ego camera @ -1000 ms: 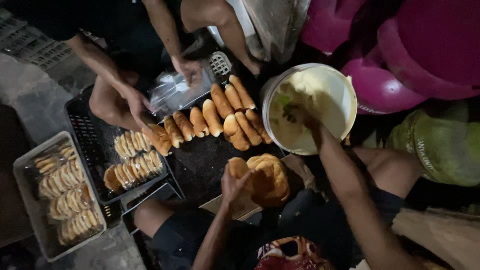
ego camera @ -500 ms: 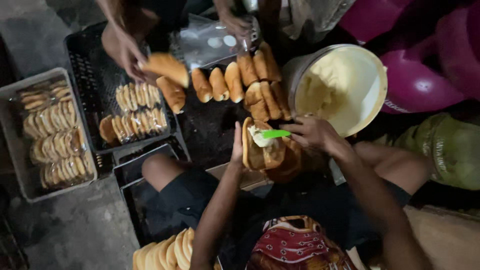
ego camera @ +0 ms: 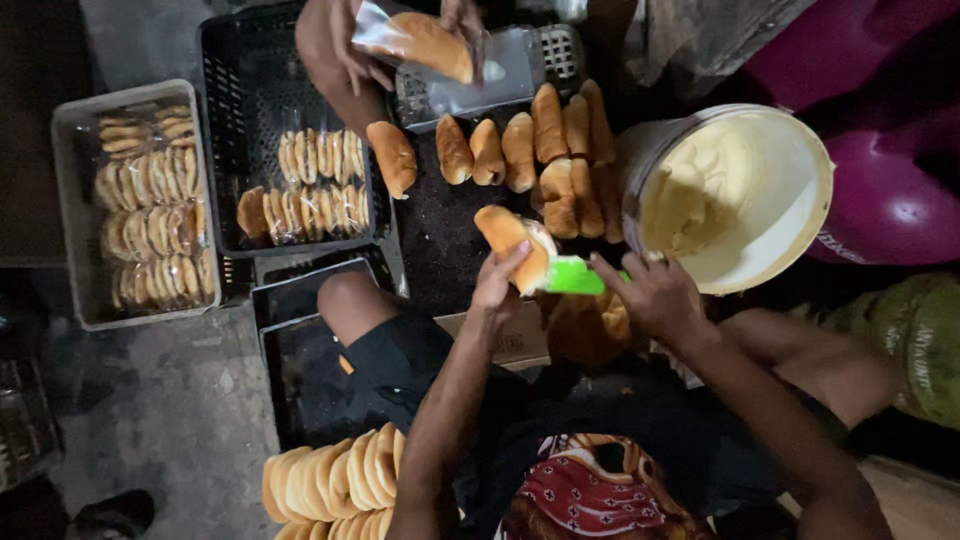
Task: The person spreads a yellow paste onto bread rolls and places them into plastic bags alongside other long rolls.
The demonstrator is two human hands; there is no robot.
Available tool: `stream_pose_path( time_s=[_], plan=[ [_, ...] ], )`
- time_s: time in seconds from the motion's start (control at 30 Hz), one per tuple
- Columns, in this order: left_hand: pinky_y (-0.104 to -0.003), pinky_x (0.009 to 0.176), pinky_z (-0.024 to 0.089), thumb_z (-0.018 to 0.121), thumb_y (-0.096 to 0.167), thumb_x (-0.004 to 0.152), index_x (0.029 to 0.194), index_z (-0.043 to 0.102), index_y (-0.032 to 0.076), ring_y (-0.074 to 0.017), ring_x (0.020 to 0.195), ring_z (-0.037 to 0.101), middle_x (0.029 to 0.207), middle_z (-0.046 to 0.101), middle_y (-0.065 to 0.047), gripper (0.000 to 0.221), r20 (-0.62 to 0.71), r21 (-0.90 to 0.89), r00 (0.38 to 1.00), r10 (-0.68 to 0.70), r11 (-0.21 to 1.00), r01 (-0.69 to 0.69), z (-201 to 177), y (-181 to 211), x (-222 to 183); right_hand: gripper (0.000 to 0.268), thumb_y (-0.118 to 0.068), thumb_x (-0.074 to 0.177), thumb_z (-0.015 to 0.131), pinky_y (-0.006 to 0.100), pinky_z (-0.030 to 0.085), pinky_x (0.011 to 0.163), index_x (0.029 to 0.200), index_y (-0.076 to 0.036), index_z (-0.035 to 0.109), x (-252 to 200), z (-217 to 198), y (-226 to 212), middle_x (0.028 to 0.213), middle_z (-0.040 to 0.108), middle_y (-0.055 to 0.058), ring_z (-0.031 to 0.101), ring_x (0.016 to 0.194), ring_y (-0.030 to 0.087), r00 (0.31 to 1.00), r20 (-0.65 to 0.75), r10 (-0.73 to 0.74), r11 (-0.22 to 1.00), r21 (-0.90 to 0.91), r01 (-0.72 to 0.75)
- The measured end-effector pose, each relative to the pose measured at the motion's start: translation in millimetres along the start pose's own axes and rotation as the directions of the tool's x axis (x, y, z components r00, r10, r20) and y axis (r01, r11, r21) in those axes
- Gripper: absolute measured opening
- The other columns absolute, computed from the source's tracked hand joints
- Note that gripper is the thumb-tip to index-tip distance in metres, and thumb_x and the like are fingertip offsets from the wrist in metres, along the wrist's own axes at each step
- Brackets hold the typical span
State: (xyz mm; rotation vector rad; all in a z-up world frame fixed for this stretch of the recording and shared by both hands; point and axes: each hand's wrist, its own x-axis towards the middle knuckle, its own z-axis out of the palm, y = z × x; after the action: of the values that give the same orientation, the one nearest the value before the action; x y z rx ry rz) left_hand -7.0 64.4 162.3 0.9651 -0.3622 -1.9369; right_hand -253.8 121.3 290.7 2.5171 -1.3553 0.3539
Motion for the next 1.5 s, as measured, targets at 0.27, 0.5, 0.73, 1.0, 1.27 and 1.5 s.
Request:
stream_pose_path(
  time_s=[0.27, 0.5, 0.73, 1.0, 1.27, 1.5],
  plan=[
    [-0.047, 0.091, 0.06, 0.065, 0.008, 0.087, 0.122, 0.062, -0.003, -0.0326, 0.102, 0.072, 0.111, 0.072, -0.015, 0.037, -0.084, -0.065, 0.99, 0.114, 0.991, -0.12, -62.0, 17.4, 61.4, 0.035, -0.019, 0.087, 0.074, 0.045, 0.055, 0.084, 0.123, -0.019, 0.073, -76.5, 36.1, 48.7, 0.106, 0.071, 0.014, 0.068, 0.096, 0.035, 0.827, 0.284, 0.485, 0.778, 0.293, -0.556],
    [-0.048, 0.089, 0.057, 0.066, 0.006, 0.086, 0.114, 0.065, -0.004, -0.035, 0.101, 0.07, 0.107, 0.07, -0.016, 0.03, 0.029, 0.968, 0.858, 0.513, -0.228, 0.104, -108.6, -35.1, 105.9, 0.039, -0.01, 0.088, 0.071, 0.043, 0.056, 0.092, 0.127, -0.006, 0.072, -107.3, 76.8, 53.2, 0.122, 0.071, 0.019, 0.07, 0.11, 0.037, 0.791, 0.154, 0.592, 0.551, 0.639, -0.537],
    [-0.045, 0.088, 0.056, 0.067, 0.013, 0.088, 0.11, 0.064, -0.002, -0.033, 0.101, 0.068, 0.104, 0.068, -0.015, 0.027, -0.013, 0.973, 0.794, 0.608, 0.19, -0.13, -114.6, -23.1, 101.8, 0.034, -0.017, 0.092, 0.075, 0.044, 0.055, 0.089, 0.125, -0.008, 0.074, -115.3, 80.7, 65.4, 0.114, 0.072, 0.02, 0.069, 0.105, 0.04, 0.753, 0.202, 0.626, 0.545, 0.578, -0.607],
    [-0.042, 0.088, 0.054, 0.067, 0.021, 0.092, 0.106, 0.062, 0.001, -0.0306, 0.101, 0.066, 0.101, 0.065, -0.014, 0.025, -0.164, 0.123, 0.97, 0.18, 0.979, -0.161, -135.5, 11.9, 122.5, 0.036, -0.013, 0.09, 0.08, 0.04, 0.056, 0.093, 0.123, -0.002, 0.073, -135.3, 88.3, 69.8, 0.12, 0.073, 0.021, 0.072, 0.107, 0.033, 0.712, 0.16, 0.683, 0.497, 0.612, -0.615],
    [-0.047, 0.103, 0.045, 0.075, 0.045, 0.09, 0.145, 0.041, -0.001, -0.0453, 0.121, 0.052, 0.13, 0.052, -0.033, 0.08, -0.033, 0.957, 0.916, 0.401, 0.277, -0.086, -28.4, -43.8, 80.1, 0.029, -0.012, 0.091, 0.079, 0.038, 0.057, 0.086, 0.117, -0.001, 0.073, -129.5, 67.8, 46.9, 0.106, 0.074, 0.019, 0.073, 0.096, 0.03, 0.691, 0.135, 0.71, 0.481, 0.624, -0.616],
    [-0.049, 0.117, 0.033, 0.075, 0.038, 0.09, 0.154, 0.032, -0.003, -0.0515, 0.14, 0.041, 0.148, 0.046, -0.039, 0.087, 0.256, 0.952, 0.854, 0.452, 0.038, -0.305, -33.0, -46.4, 82.1, 0.029, -0.022, 0.096, 0.073, 0.041, 0.056, 0.08, 0.117, -0.001, 0.073, -132.3, 61.4, 72.6, 0.103, 0.074, 0.018, 0.073, 0.091, 0.032, 0.589, 0.247, 0.77, 0.38, 0.565, -0.733]
  ],
)
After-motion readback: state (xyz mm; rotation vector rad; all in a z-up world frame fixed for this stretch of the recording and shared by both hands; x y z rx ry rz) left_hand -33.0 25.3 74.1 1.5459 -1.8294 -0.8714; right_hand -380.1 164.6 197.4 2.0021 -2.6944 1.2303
